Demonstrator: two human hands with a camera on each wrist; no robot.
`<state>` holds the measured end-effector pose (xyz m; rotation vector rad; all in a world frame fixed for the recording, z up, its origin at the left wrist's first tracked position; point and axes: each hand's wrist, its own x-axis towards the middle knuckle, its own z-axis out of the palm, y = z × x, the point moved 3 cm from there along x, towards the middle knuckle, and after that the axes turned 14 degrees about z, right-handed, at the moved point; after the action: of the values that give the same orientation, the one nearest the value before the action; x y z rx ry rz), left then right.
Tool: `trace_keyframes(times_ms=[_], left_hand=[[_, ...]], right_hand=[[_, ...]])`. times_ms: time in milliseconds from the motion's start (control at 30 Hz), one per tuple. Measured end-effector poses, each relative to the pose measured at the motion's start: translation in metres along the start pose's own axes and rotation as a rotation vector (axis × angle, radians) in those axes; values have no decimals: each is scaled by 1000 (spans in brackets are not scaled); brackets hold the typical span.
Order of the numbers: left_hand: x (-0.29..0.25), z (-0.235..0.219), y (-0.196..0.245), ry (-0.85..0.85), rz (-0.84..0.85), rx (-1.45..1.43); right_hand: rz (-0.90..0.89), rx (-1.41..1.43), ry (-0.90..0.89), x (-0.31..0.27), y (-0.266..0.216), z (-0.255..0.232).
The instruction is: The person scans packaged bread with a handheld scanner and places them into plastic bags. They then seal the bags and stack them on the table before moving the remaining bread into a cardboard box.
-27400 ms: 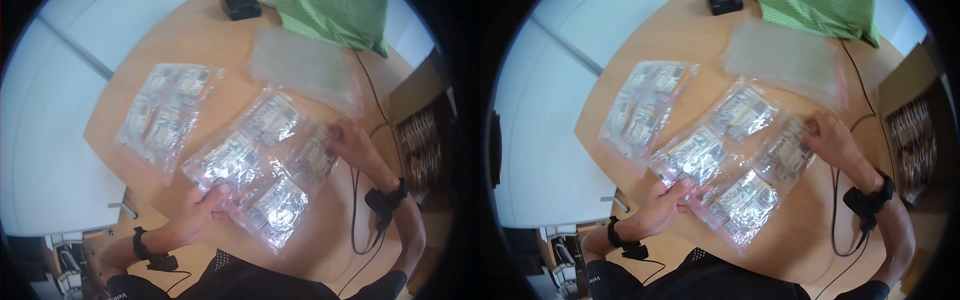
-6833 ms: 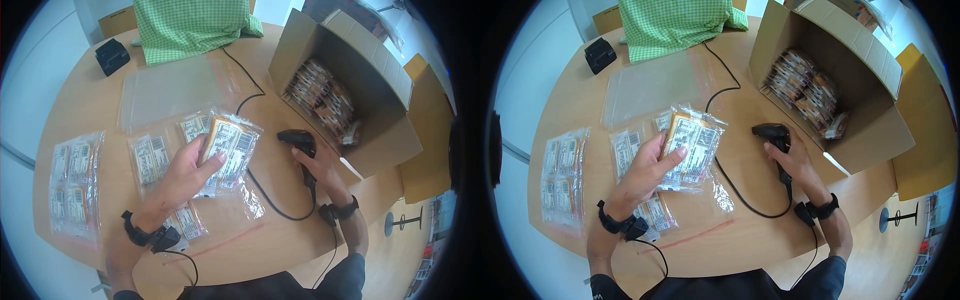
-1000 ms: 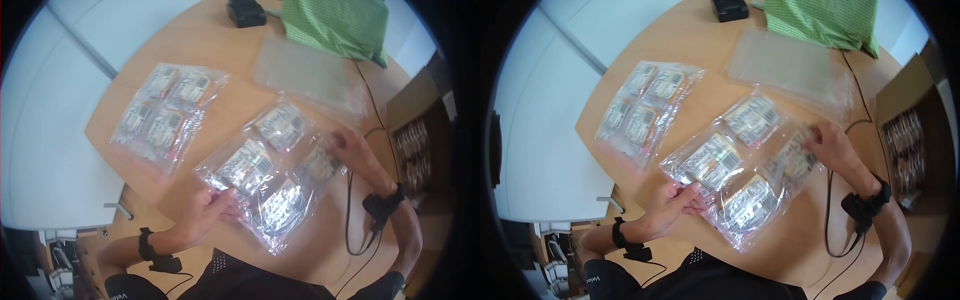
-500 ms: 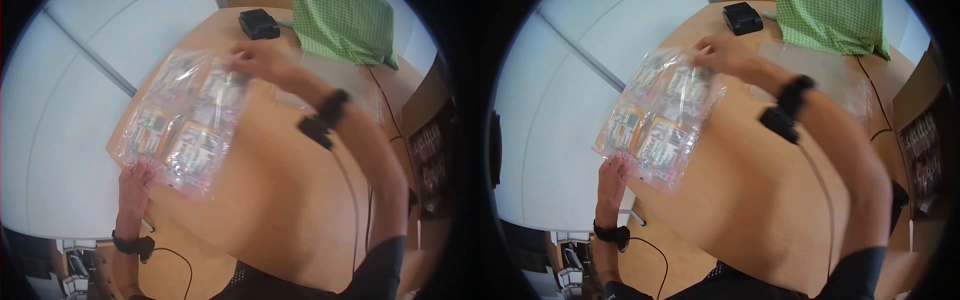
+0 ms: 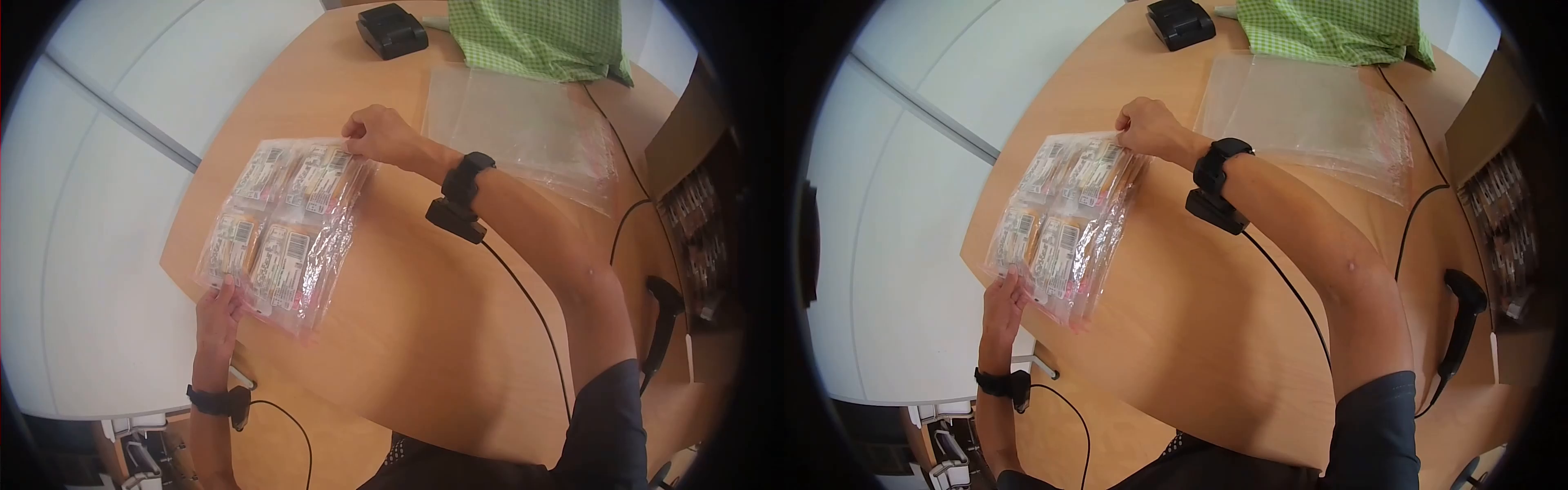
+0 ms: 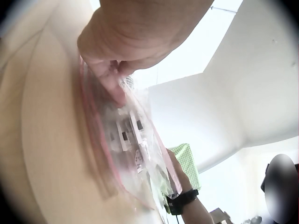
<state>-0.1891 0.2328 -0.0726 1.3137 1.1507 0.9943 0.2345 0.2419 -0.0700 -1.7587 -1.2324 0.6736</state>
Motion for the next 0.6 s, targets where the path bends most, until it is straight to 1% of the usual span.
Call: trace_keyframes(times_ms=[100,167,233,267,333,400,433,467,500,533,567,600], left_hand=[[6,-13,-9,-9,-40,6],[9,-15,-15,-26,-27,13],[7,-24,-16,-32,-10,27],[7,-28,-14,-47,11,43],[-2,-34,-18,-76,13,45],[-21,-43,-4,209,225,112],[-26,-41,8,296,230,195],[-28,-33,20,315,328,245],[-32,-22,31,337,427,292],[-38,-9,45,328,428,277],[-43,11,63,159,518,353],[-50,36,73,-8,606,427]], right_hand=[[1,1,3,-2,3,-6],[-3,3,19,-5,9,-16],[-160,-147,117,-18,9,-29],[-158,-153,122,-23,13,-42],[-112,-332,141,-51,12,-87],[-55,-805,181,-88,15,-141],[-92,-913,241,-107,31,-165],[-131,-1018,301,-129,48,-187],[-62,-1083,275,-147,68,-204],[7,-1147,249,-161,87,-215],[14,-1161,258,-169,101,-223],[-49,-1060,155,-177,115,-227]])
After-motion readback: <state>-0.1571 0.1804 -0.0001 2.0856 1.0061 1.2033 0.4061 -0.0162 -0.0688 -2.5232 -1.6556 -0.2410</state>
